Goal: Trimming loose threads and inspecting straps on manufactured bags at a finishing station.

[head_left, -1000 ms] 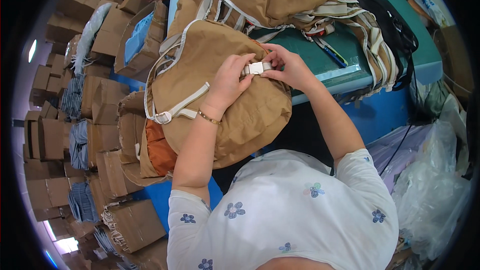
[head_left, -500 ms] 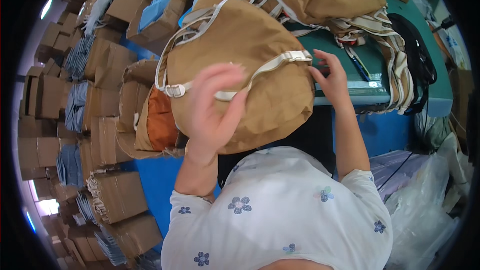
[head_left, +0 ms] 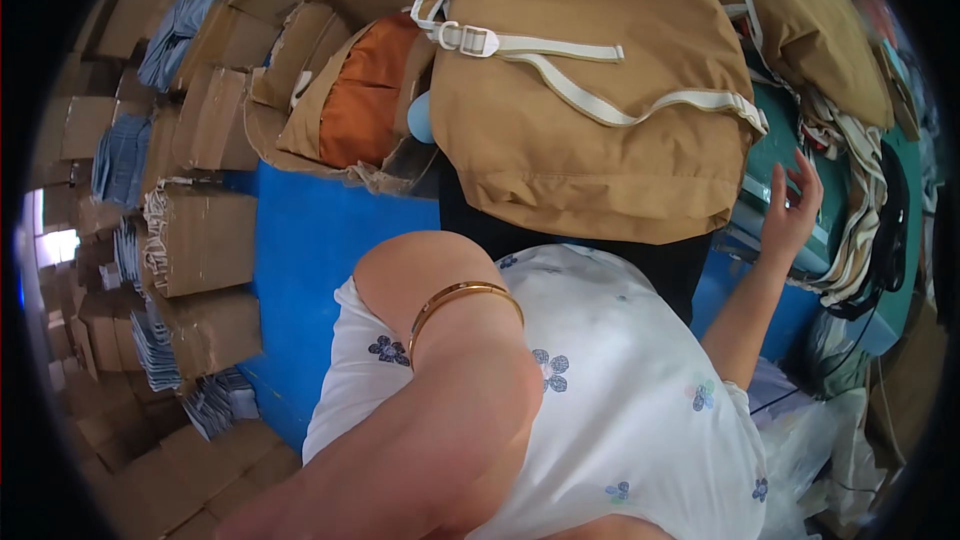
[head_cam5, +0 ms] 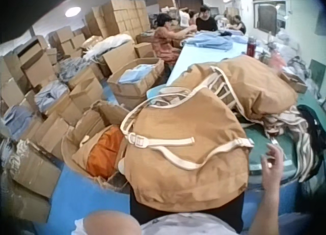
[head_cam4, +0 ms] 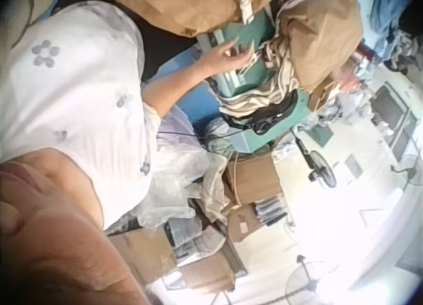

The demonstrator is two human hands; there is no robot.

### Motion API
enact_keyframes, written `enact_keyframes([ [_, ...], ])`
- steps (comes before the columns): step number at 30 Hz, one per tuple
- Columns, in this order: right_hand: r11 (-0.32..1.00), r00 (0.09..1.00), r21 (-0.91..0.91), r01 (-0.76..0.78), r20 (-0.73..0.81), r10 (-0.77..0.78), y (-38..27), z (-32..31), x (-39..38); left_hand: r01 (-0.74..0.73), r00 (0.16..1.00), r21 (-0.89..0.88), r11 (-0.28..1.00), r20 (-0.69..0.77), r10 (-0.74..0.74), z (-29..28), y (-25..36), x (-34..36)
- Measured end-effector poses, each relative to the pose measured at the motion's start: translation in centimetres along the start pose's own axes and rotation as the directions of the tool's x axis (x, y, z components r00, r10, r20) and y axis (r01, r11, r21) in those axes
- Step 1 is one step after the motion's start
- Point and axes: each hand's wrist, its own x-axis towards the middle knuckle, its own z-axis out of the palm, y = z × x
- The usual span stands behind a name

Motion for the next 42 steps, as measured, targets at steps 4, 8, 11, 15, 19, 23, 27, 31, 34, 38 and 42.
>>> enact_keyframes([
  [4,0.999,0.999,-0.016,0.04,-0.001,-0.04,-2.4,-0.2,-0.2,-0.046,0.997,0.047,0.998,-0.056,0.048,-0.4,0.2,0.1],
  [8,0.992,0.991,-0.011,0.125,0.041,-0.124,-5.1,0.7,-0.6,-0.096,0.991,-0.001,0.995,-0.094,0.096,-0.9,0.2,-0.1],
  [11,0.977,0.976,0.094,0.193,0.081,-0.201,-7.3,1.7,-0.8,-0.133,0.973,0.144,0.981,-0.167,0.157,-2.0,0.7,-1.1],
  [15,0.949,0.949,0.16,0.27,0.121,-0.291,-10.1,3.2,-1.9,0.099,0.994,0.568,0.817,-0.092,-0.056,-9.3,2.1,-5.8],
  [19,0.958,0.915,0.16,0.238,0.295,-0.277,-11.7,5.3,-3.2,0.528,0.707,0.836,-0.152,-0.531,-0.466,-21.8,2.7,-12.9],
  [23,0.918,0.854,0.103,0.383,0.339,-0.394,-11.4,7.1,-3.2,0.915,0.232,0.339,-0.219,-0.885,-0.403,-26.4,3.7,-15.2],
  [27,0.909,0.851,0.038,0.414,0.338,-0.402,-10.8,7.8,-3.1,0.993,-0.045,0.036,-0.115,-0.774,-0.631,-26.7,2.1,-13.8],
  [31,0.912,0.855,-0.024,0.409,0.36,-0.374,-10.6,8.2,-3.1,0.998,0.067,0.046,0.051,-0.815,-0.575,-27.4,1.1,-13.6],
  [34,0.925,0.869,-0.043,0.377,0.363,-0.337,-9.9,8.5,-2.7,0.963,0.197,0.035,0.267,-0.767,-0.61,-23.6,-0.5,-11.6],
  [38,0.953,0.88,-0.009,0.304,0.386,-0.277,-9.9,8.5,-2.3,0.958,0.267,0.119,0.263,-0.711,-0.651,-20.0,-0.7,-11.4],
  [42,0.954,0.883,0.015,0.3,0.375,-0.284,-9.8,8.2,-2.3,0.964,0.199,-0.004,0.266,-0.655,-0.729,-16.9,-0.3,-12.3],
])
